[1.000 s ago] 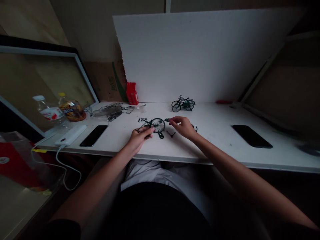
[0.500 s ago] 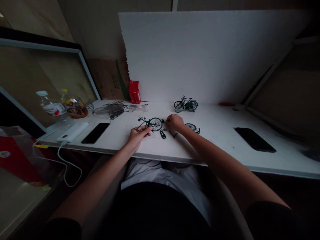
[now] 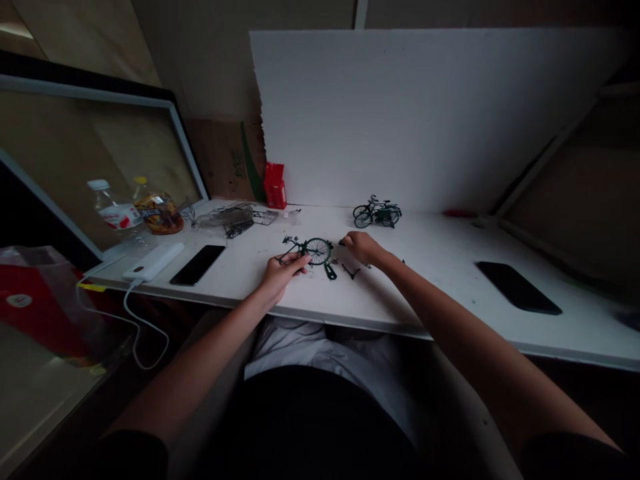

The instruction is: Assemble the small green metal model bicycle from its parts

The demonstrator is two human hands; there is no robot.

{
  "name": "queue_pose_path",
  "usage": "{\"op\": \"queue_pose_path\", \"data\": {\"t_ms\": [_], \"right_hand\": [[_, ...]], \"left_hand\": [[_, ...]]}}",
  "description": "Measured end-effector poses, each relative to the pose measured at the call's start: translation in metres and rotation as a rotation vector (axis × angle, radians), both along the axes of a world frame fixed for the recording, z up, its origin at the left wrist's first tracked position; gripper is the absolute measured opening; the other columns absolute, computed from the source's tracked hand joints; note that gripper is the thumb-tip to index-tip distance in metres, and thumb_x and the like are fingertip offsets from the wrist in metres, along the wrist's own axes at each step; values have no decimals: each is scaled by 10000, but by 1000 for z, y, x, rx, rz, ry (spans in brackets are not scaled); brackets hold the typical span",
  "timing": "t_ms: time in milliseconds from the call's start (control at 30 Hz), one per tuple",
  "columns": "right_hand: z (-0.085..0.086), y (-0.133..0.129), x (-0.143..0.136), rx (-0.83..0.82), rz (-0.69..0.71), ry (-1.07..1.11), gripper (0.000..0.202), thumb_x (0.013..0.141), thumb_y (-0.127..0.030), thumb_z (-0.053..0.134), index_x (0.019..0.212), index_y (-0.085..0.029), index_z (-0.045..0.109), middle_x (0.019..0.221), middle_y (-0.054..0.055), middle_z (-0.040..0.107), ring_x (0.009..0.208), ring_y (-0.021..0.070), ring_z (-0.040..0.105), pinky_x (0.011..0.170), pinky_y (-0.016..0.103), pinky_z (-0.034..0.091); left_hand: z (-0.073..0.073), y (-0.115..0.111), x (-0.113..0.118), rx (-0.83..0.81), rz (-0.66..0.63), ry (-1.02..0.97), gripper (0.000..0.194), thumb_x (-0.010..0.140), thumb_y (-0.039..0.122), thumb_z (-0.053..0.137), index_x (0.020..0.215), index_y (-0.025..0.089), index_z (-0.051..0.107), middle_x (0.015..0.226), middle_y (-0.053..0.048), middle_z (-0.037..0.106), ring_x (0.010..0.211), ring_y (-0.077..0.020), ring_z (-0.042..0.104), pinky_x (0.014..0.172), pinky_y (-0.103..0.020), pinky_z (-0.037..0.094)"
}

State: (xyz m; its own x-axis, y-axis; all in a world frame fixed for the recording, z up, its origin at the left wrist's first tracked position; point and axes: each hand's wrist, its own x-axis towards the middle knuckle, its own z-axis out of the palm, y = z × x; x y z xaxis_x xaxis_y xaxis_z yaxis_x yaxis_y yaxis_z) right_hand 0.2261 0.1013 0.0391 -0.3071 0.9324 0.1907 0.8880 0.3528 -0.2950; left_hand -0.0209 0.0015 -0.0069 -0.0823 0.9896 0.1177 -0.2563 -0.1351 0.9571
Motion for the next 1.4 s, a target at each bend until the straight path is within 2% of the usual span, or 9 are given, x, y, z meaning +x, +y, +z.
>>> {"op": "queue_pose_path", "data": {"t_ms": [133, 300, 400, 600, 900, 1000, 1100, 1233, 1400], "right_hand": [[0, -21, 14, 10, 52, 149, 320, 1010, -319, 443, 855, -157, 671, 862, 87, 751, 723, 179, 652, 641, 270, 432], [-7, -61, 25, -115, 119, 801, 422, 924, -554, 672, 829, -145, 708, 883, 146, 802, 750, 228, 766, 653, 317, 599], [-11, -83, 26, -137, 106, 959, 475, 839, -625, 776, 820, -152, 731, 896, 170, 815, 788, 265, 796, 664, 350, 641], [-21, -102, 19, -113, 61, 918, 458, 875, -609, 757, 907, -153, 792, 874, 144, 820, 737, 243, 779, 665, 349, 631], [-17, -119, -2, -303, 108, 1009, 445, 898, -605, 740, 943, -162, 727, 905, 132, 815, 758, 202, 764, 665, 286, 595], [-18, -122, -9, -314, 71, 1076, 461, 904, -652, 702, 974, -202, 625, 964, 115, 811, 729, 199, 763, 541, 254, 534], [-18, -123, -12, -280, 59, 1112, 453, 909, -673, 674, 952, -231, 583, 864, 61, 784, 621, 168, 696, 464, 241, 442], [-16, -123, -9, -250, 111, 1073, 411, 889, -625, 716, 922, -216, 708, 733, 10, 700, 583, 145, 600, 536, 268, 476], [-12, -123, -5, -255, 170, 996, 478, 841, -594, 771, 1120, -208, 807, 821, 33, 759, 731, 184, 668, 713, 326, 566]], "left_hand": [[3, -2, 1, -18, 4, -5, 416, 583, 448, 979, 833, 163, 807, 846, -50, 764, 656, -119, 623, 691, -272, 470], [5, -3, 3, 16, 3, 0, 397, 592, 451, 971, 802, 160, 801, 822, -54, 762, 649, -127, 618, 659, -275, 443], [6, -4, 4, 28, 8, 17, 391, 608, 458, 959, 798, 158, 797, 823, -63, 763, 649, -137, 618, 652, -286, 433], [6, -4, 3, 20, -3, 35, 410, 605, 477, 958, 802, 156, 795, 821, -63, 760, 640, -140, 622, 648, -288, 418], [7, -4, 5, -66, -32, -57, 396, 610, 440, 971, 836, 165, 796, 877, -61, 766, 726, -140, 657, 669, -264, 407], [6, -5, 8, -60, -32, -36, 412, 602, 450, 971, 831, 159, 789, 891, -71, 770, 708, -141, 648, 670, -275, 413], [5, -5, 9, -43, -33, -8, 414, 614, 461, 962, 835, 157, 790, 872, -71, 767, 698, -145, 644, 675, -283, 419], [7, -6, 7, -61, -46, -25, 391, 618, 447, 963, 829, 164, 795, 874, -66, 767, 693, -136, 636, 673, -281, 415], [13, -6, 6, -167, -91, -138, 355, 605, 382, 971, 853, 187, 808, 938, -71, 779, 736, -135, 638, 691, -275, 433]]}}
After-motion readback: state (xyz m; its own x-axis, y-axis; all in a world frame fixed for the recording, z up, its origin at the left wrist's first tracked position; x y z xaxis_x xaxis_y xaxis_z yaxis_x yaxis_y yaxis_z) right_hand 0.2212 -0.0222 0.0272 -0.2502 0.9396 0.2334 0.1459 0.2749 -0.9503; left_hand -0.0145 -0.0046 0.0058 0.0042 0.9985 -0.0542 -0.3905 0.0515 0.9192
